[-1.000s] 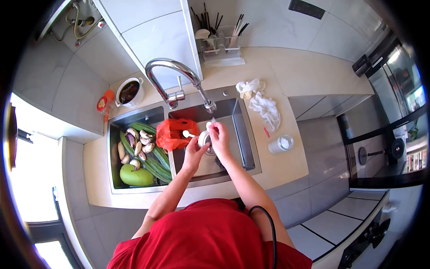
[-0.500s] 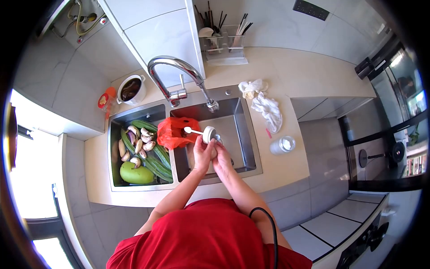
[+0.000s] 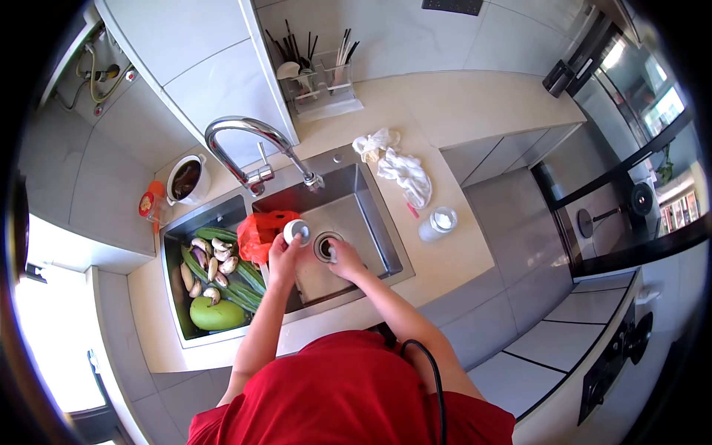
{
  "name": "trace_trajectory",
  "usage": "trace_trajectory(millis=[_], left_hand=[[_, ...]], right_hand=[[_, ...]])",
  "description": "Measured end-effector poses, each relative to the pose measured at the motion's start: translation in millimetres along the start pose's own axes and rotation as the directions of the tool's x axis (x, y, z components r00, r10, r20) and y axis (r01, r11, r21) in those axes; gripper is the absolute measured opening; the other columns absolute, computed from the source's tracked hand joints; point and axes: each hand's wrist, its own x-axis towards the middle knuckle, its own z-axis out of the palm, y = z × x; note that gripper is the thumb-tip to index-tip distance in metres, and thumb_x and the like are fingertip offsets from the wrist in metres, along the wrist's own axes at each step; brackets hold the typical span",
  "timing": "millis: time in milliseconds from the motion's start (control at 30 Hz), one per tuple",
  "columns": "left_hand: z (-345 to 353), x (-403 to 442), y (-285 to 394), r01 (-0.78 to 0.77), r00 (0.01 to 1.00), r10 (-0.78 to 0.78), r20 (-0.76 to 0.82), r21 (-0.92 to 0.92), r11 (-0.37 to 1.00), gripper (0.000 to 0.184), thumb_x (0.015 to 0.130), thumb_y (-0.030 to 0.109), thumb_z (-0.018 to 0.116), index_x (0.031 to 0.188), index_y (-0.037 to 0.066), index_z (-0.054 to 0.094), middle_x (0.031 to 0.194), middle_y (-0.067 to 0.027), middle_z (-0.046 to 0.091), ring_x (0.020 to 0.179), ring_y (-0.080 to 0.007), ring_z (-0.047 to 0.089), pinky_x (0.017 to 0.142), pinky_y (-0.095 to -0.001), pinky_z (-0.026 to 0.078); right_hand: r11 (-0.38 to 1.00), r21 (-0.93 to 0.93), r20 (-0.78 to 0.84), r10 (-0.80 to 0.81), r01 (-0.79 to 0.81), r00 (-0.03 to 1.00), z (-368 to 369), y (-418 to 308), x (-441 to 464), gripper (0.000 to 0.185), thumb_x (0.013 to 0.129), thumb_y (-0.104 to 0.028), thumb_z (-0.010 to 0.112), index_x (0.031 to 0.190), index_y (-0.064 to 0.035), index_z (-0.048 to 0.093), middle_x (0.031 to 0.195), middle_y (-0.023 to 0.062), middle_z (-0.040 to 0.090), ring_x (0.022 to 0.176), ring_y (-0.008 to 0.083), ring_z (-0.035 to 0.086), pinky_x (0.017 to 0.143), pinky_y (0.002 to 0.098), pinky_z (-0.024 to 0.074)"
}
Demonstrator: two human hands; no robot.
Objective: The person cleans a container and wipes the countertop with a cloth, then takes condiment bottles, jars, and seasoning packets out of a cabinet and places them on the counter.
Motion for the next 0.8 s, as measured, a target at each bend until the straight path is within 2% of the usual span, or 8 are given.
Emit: trace_trajectory(millis=[33, 200, 467, 533, 567, 600, 733, 800], left_hand=[[-15, 12, -13, 0.118, 0.993, -0.117, 0.019, -0.034, 0.992, 0.028, 0.084, 0.019, 0.069, 0.105, 0.004, 0.059, 0.092, 0.0012, 0.061, 0.079, -0.005, 0.055, 0.069, -0.0196, 0.045], [2, -16, 33, 0.207, 0.97, -0.211, 0.121, 0.042, 0.977, 0.028, 0.083, 0.02, 0.07, 0.103, 0.004, 0.059, 0.089, 0.0002, 0.061, 0.077, -0.0072, 0.056, 0.067, -0.0212, 0.046], [10, -53, 131, -0.217, 0.967, 0.155, 0.201, 0.339, 0.915, 0.03, 0.085, 0.017, 0.067, 0.106, -0.003, 0.059, 0.086, -0.007, 0.063, 0.077, -0.0102, 0.06, 0.064, -0.0244, 0.052], [-3, -45, 131, -0.221, 0.971, 0.183, 0.156, 0.285, 0.933, 0.024, 0.089, 0.013, 0.06, 0.108, -0.002, 0.059, 0.088, -0.0064, 0.064, 0.076, -0.0106, 0.061, 0.061, -0.0236, 0.053], [-9, -35, 118, -0.247, 0.963, 0.202, 0.178, 0.29, 0.924, 0.022, 0.09, 0.012, 0.059, 0.107, -0.001, 0.059, 0.089, -0.0061, 0.065, 0.077, -0.0105, 0.061, 0.061, -0.0235, 0.053], [-14, -27, 103, -0.273, 0.955, 0.221, 0.2, 0.295, 0.916, 0.02, 0.09, 0.012, 0.059, 0.105, -0.001, 0.059, 0.089, -0.0059, 0.065, 0.077, -0.0104, 0.061, 0.062, -0.0233, 0.053], [-18, -36, 81, -0.214, 0.959, 0.119, 0.256, 0.381, 0.9, 0.02, 0.089, 0.012, 0.059, 0.104, -0.001, 0.061, 0.088, -0.0054, 0.064, 0.077, -0.0097, 0.061, 0.061, -0.0245, 0.054], [-24, -36, 65, -0.191, 0.96, 0.088, 0.266, 0.39, 0.901, 0.019, 0.089, 0.012, 0.059, 0.103, -0.001, 0.061, 0.088, -0.0052, 0.064, 0.077, -0.0096, 0.06, 0.061, -0.0244, 0.054]], right_hand=[[0.995, 0.021, -0.078, -0.09, 0.092, 0.993, -13, -13, 3, 0.076, 0.068, -0.007, 0.073, 0.134, -0.0077, 0.036, 0.125, 0.0195, 0.047, 0.114, 0.0377, 0.049, 0.098, 0.0449, 0.0394], [0.925, 0.166, -0.103, -0.329, 0.342, 0.939, -66, -93, 9, 0.077, 0.066, -0.006, 0.075, 0.133, -0.0086, 0.038, 0.131, 0.017, 0.042, 0.118, 0.0356, 0.046, 0.099, 0.0411, 0.0404], [0.905, 0.116, -0.22, -0.377, 0.408, 0.9, -138, -135, 6, 0.067, 0.066, -0.006, 0.077, 0.125, -0.0102, 0.045, 0.118, 0.0138, 0.05, 0.107, 0.0332, 0.054, 0.087, 0.037, 0.0489], [0.722, 0.692, 0.041, -0.053, 0.01, 0.998, -119, -93, 11, 0.069, 0.067, -0.005, 0.077, 0.127, -0.0089, 0.044, 0.119, 0.0169, 0.05, 0.108, 0.0332, 0.053, 0.09, 0.0375, 0.0459], [0.972, 0.219, 0.026, -0.089, 0.081, 0.996, -94, -50, 9, 0.069, 0.067, -0.006, 0.077, 0.128, -0.0088, 0.044, 0.12, 0.0172, 0.05, 0.109, 0.0331, 0.052, 0.091, 0.0373, 0.0452], [0.94, -0.317, 0.03, -0.122, 0.125, 0.992, -78, -23, 0, 0.07, 0.067, -0.006, 0.077, 0.128, -0.0087, 0.043, 0.121, 0.0176, 0.049, 0.11, 0.033, 0.052, 0.091, 0.0371, 0.0445], [0.942, 0.325, -0.152, -0.033, 0.081, 0.988, -110, -34, -22, 0.066, 0.07, -0.011, 0.078, 0.127, -0.0074, 0.046, 0.121, 0.015, 0.049, 0.111, 0.0273, 0.053, 0.092, 0.0345, 0.0447], [0.921, 0.374, -0.217, -0.03, 0.112, 0.976, -190, -80, -41, 0.065, 0.071, -0.012, 0.078, 0.128, -0.0072, 0.046, 0.119, 0.0105, 0.051, 0.107, 0.021, 0.054, 0.086, 0.0322, 0.0482]])
